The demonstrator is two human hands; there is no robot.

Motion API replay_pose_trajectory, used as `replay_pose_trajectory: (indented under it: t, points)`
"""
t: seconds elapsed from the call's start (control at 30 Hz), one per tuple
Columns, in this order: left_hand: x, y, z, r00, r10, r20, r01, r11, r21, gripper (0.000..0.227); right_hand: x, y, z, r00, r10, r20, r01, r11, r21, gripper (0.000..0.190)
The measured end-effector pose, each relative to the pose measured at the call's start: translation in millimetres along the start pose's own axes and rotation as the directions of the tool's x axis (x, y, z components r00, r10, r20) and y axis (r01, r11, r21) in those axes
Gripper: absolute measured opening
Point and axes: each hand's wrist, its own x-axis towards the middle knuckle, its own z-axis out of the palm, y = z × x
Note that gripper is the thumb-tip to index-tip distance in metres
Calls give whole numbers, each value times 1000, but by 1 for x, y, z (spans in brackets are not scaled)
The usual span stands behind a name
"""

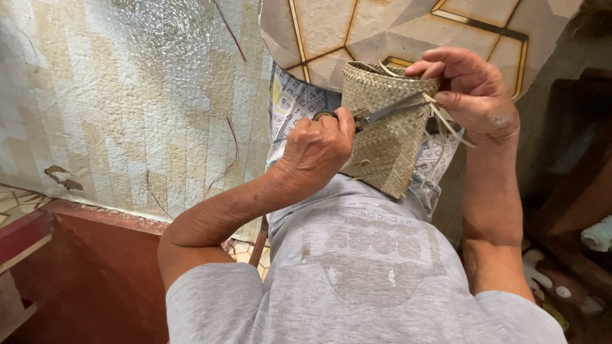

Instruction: Trimming the excess woven material from the top edge of a basket using scissors to refine its shape.

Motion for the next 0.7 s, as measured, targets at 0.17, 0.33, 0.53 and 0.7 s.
replay_pose_trajectory:
  t: [0.17,0.33,0.53,0.7]
  points:
    - [1,2,2,1000,-10,-26,10,1000,-5,14,2,0,4,999,10,-33,-10,1000,11,43]
    - [-4,-3,-1,998,-53,-18,52,998,-32,15,3,3,-3,1000,-4,9,4,999,48,45]
    - [-6,-3,-2,994,-91,-65,86,993,-80,10,1,8,-8,1000,-10,0,10,1000,22,46]
    - [-1,-2,0,987,-89,-134,77,993,-89,12,4,2,-2,999,-38,22,38,999,2,47]
